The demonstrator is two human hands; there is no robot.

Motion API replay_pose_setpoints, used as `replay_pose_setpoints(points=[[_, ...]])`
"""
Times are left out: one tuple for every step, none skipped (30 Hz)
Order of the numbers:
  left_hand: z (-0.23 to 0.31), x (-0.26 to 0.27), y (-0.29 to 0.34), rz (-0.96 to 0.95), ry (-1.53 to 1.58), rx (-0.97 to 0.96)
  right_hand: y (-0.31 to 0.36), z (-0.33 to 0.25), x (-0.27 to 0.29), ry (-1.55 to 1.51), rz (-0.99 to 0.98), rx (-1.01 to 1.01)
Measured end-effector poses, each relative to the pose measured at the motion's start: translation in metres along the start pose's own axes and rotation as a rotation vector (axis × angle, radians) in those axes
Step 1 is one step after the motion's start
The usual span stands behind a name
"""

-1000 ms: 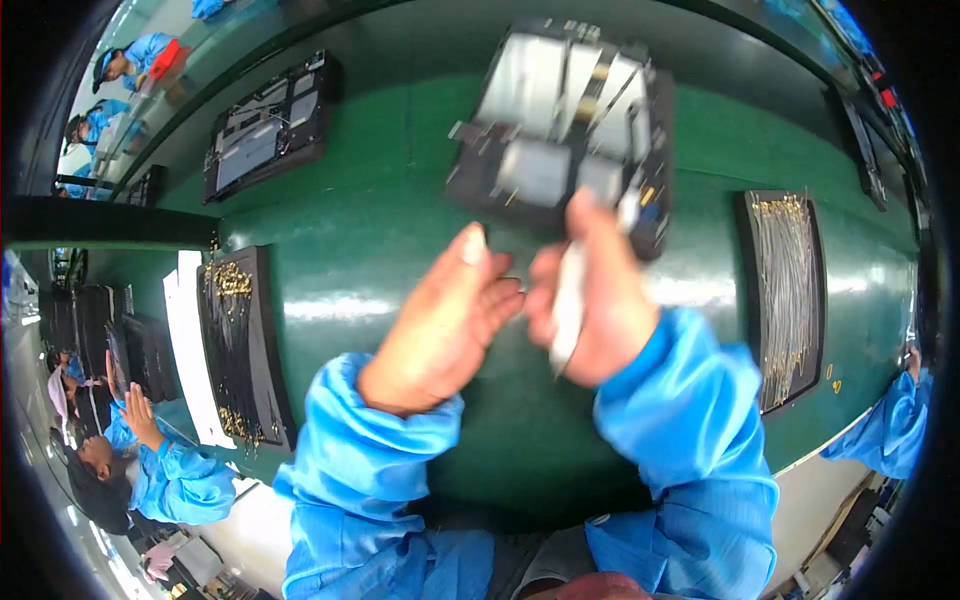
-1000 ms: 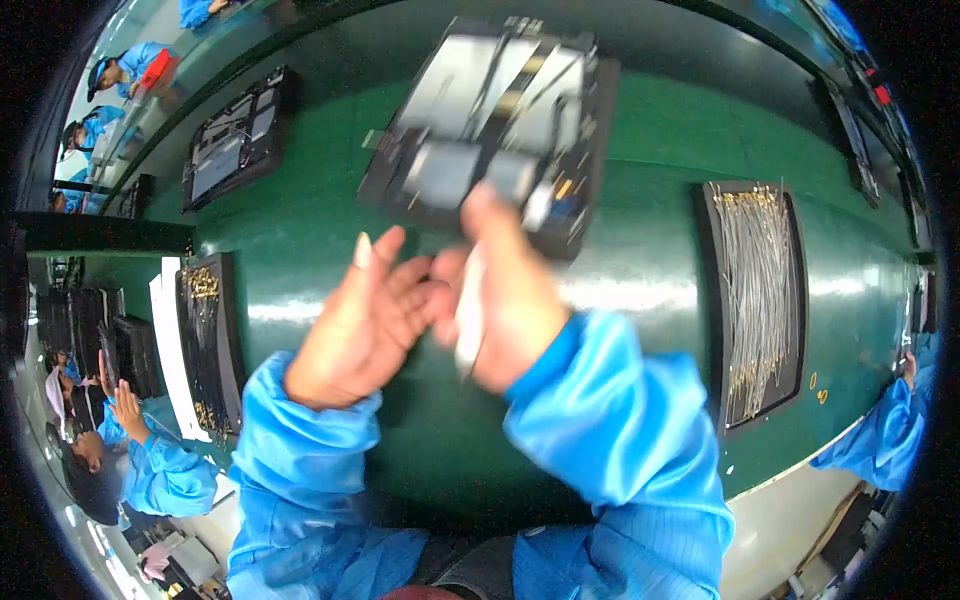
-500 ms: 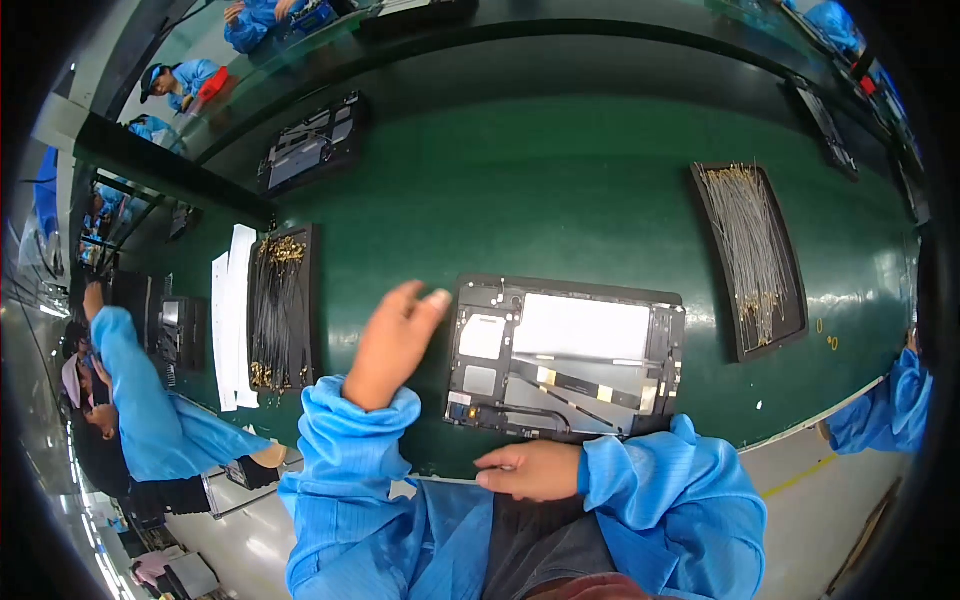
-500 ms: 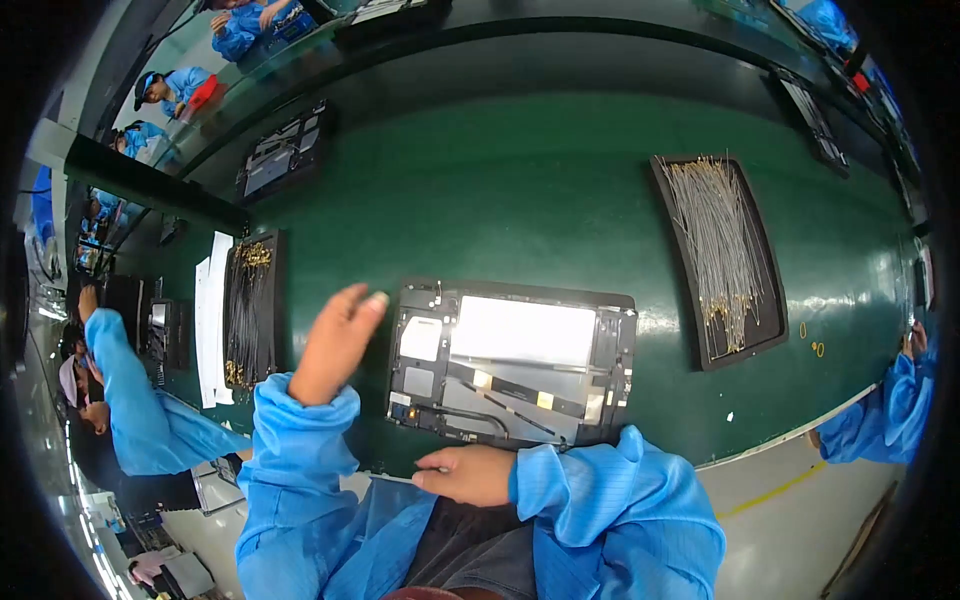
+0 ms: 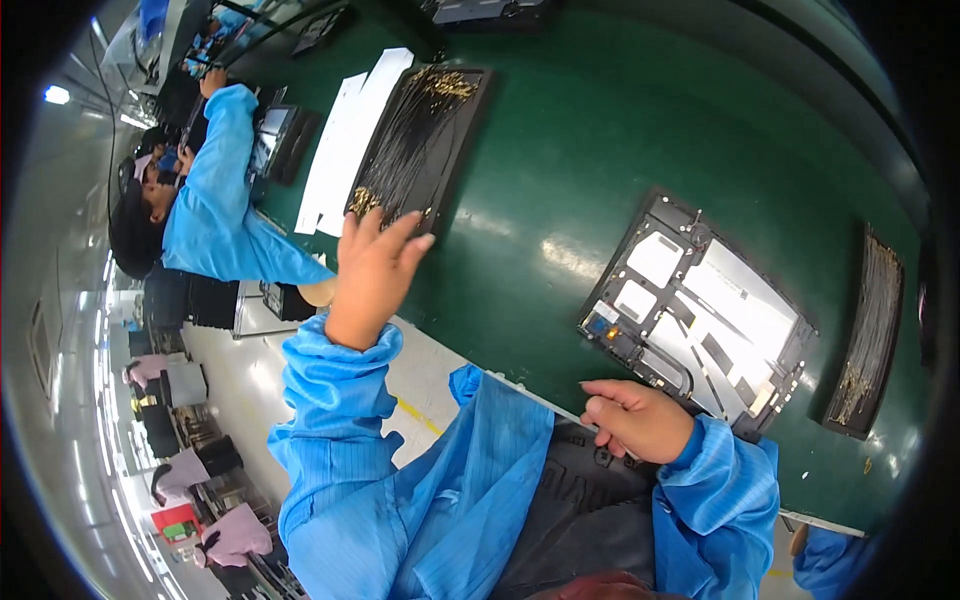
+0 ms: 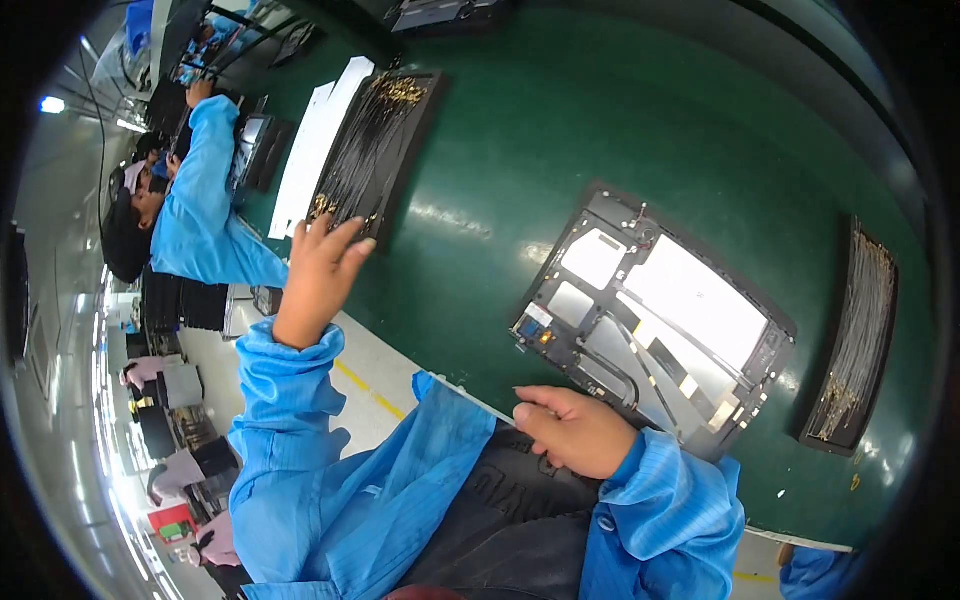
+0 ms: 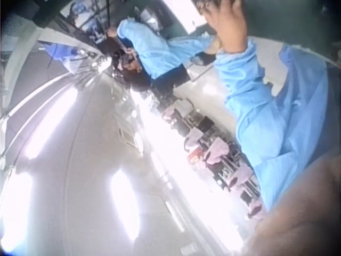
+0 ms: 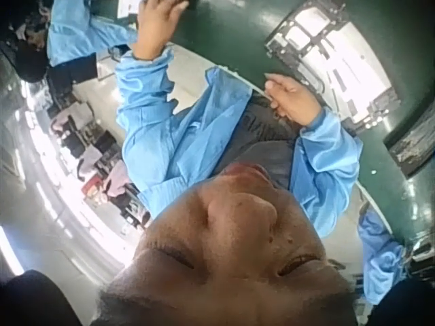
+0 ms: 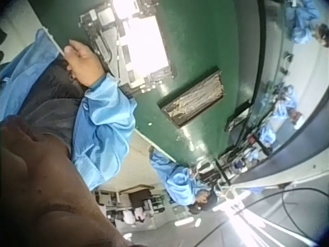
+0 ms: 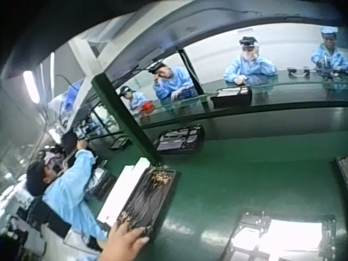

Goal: The person assembles internal components into a tablet chassis, connecting a ribbon cable with a spudger.

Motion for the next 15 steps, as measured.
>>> replay_pose_setpoints(points=[[0.004, -0.005, 0.003, -0.03, -0.066, -0.084, -0.003, -0.002, 0.002, -0.006, -0.009, -0.01], [0.007, -0.003, 0.007, -0.03, -0.072, -0.078, -0.001, 0.0, 0.0, 0.001, -0.014, -0.01], [0.009, -0.002, 0.009, -0.03, -0.074, -0.071, 0.0, 0.002, -0.002, -0.013, -0.009, -0.002], [0.011, -0.001, 0.009, -0.03, -0.074, -0.065, 0.002, 0.003, -0.002, -0.029, -0.004, 0.006], [0.009, -0.002, 0.008, -0.018, -0.079, -0.023, 0.004, 0.002, -0.003, -0.016, -0.001, 0.002], [0.01, -0.005, 0.007, -0.015, -0.081, -0.027, 0.004, 0.003, -0.004, -0.018, 0.001, 0.007], [0.012, -0.009, 0.005, 0.004, -0.091, -0.061, 0.004, 0.005, -0.004, -0.031, 0.005, 0.017], [0.013, -0.013, 0.003, 0.025, -0.103, -0.094, 0.004, 0.004, -0.004, -0.043, 0.01, 0.029], [0.014, -0.019, 0.0, 0.017, -0.117, -0.127, 0.005, 0.004, -0.004, -0.045, 0.014, 0.034], [0.014, -0.026, -0.001, 0.021, -0.115, -0.133, 0.005, 0.005, -0.005, -0.038, 0.02, 0.035], [0.013, -0.034, -0.004, 0.069, -0.121, -0.131, 0.005, 0.004, -0.004, -0.032, 0.03, 0.036], [0.013, -0.04, -0.005, 0.116, -0.124, -0.13, 0.005, 0.005, -0.003, -0.04, 0.04, 0.041], [0.013, -0.047, -0.007, 0.129, -0.068, -0.135, 0.005, 0.005, -0.003, -0.027, 0.033, 0.047], [0.015, -0.049, -0.01, 0.133, -0.05, -0.154, 0.005, 0.007, -0.002, -0.022, 0.033, 0.05], [0.014, -0.05, -0.011, 0.134, -0.038, -0.151, 0.005, 0.007, -0.002, -0.045, 0.054, 0.051]])
Point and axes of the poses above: each hand's wrist, its own y-axis away from the middle knuckle, its own x-axis out of the back of the hand, z = x × y, the point moved 4 cm from there along -y, towards the middle knuckle, and after that the axes turned 14 degrees about -x, right-handed, at the moved point
